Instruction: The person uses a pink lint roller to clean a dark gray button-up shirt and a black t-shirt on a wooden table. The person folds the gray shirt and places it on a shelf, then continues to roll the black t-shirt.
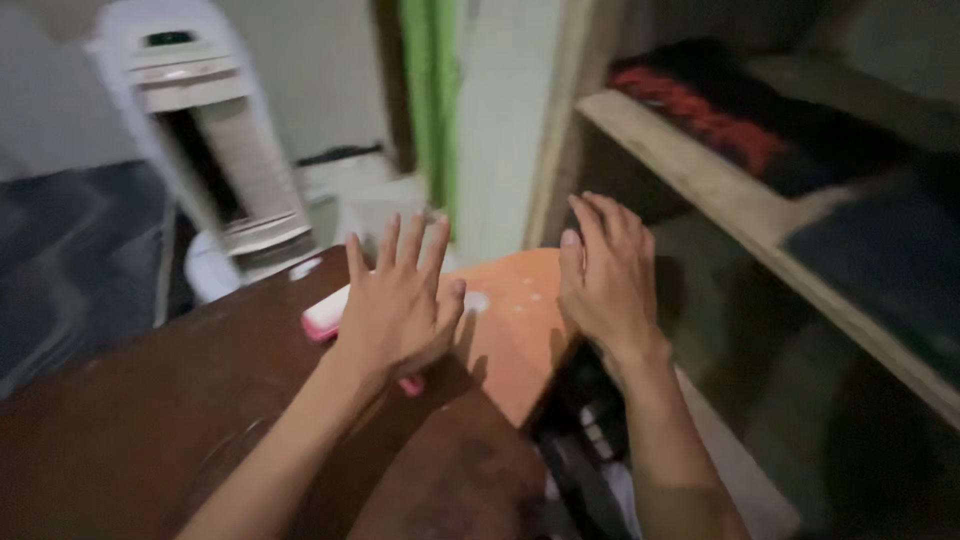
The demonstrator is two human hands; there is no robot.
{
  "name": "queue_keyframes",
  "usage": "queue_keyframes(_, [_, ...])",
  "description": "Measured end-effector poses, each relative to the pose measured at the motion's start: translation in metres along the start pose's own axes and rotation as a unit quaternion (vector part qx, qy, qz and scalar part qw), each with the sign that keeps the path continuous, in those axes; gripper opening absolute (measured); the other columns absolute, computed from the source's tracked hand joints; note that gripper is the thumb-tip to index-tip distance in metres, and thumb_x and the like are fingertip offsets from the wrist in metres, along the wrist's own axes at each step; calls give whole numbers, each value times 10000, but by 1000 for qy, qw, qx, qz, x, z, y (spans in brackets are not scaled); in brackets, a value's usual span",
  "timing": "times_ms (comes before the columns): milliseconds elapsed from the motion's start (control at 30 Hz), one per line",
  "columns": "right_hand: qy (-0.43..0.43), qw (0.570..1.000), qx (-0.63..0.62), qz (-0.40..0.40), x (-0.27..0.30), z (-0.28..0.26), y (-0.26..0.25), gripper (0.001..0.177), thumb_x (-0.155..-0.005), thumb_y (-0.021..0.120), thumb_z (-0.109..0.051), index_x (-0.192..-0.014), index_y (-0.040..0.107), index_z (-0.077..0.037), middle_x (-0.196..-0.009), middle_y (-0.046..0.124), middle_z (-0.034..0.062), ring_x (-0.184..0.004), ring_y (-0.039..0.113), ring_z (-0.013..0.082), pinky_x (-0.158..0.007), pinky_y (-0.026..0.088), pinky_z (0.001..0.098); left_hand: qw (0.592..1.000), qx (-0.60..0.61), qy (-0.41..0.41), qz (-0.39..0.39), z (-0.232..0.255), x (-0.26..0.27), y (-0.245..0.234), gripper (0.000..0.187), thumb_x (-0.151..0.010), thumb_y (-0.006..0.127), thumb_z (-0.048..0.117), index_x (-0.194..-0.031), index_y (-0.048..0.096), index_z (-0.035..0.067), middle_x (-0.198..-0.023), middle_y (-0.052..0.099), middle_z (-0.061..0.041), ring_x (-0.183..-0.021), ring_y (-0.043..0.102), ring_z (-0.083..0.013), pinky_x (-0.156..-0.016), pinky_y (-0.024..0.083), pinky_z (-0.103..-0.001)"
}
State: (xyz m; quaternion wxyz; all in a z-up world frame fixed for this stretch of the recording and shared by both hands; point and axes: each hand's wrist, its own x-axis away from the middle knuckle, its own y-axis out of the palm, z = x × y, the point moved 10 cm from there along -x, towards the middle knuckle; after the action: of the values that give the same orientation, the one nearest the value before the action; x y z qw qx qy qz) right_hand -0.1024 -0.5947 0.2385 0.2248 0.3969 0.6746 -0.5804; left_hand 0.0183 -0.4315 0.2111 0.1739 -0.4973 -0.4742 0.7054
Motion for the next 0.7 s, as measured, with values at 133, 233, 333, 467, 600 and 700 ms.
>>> queue_keyframes(133, [-20,998,-31,-52,5,-40,49,414,-1007,522,-220,-1350,621,-10,-1408,569,185,-1291,506,390,-1086,361,535,996,-19,-86,-3,-51,49,0,701,-956,465,418,-1549,367,57,-1607,335,-225,-1473,295,-450,-1148,140,-714])
queue_keyframes(233, [-83,990,-96,-67,8,-83,76,429,-1005,525,-216,-1362,600,11,-1391,569,193,-1299,510,384,-1114,366,531,990,-30,-141,-3,-83,90,-8,723,-950,478,421,-1557,340,52,-1614,312,-225,-1480,280,-445,-1143,135,-711])
queue_keyframes(333, [-157,974,-139,-89,15,-130,100,444,-1012,539,-227,-1366,571,39,-1412,552,218,-1297,504,391,-1099,366,527,979,-52,-197,-4,-109,132,-20,730,-949,479,419,-1565,320,61,-1618,301,-216,-1484,266,-438,-1141,131,-710])
queue_keyframes(467, [-248,943,-186,-125,28,-192,123,486,-986,560,-225,-1397,553,34,-1405,554,208,-1313,506,380,-1100,377,520,958,-74,-277,-18,-139,192,-43,728,-952,478,398,-1571,310,53,-1627,290,-215,-1488,251,-441,-1145,124,-702])
queue_keyframes(600, [-325,905,-227,-155,47,-257,136,512,-972,583,-231,-1406,532,35,-1396,555,207,-1307,511,381,-1087,393,514,930,-116,-350,-8,-155,257,-71,712,-967,473,389,-1568,312,44,-1624,300,-215,-1492,258,-437,-1156,133,-698])
queue_keyframes(700, [-369,875,-265,-170,61,-307,142,529,-967,586,-231,-1415,516,42,-1392,554,210,-1299,515,378,-1068,403,510,909,-154,-388,26,-163,305,-99,698,-972,469,375,-1564,326,33,-1621,315,-222,-1490,274,-433,-1165,143,-692])
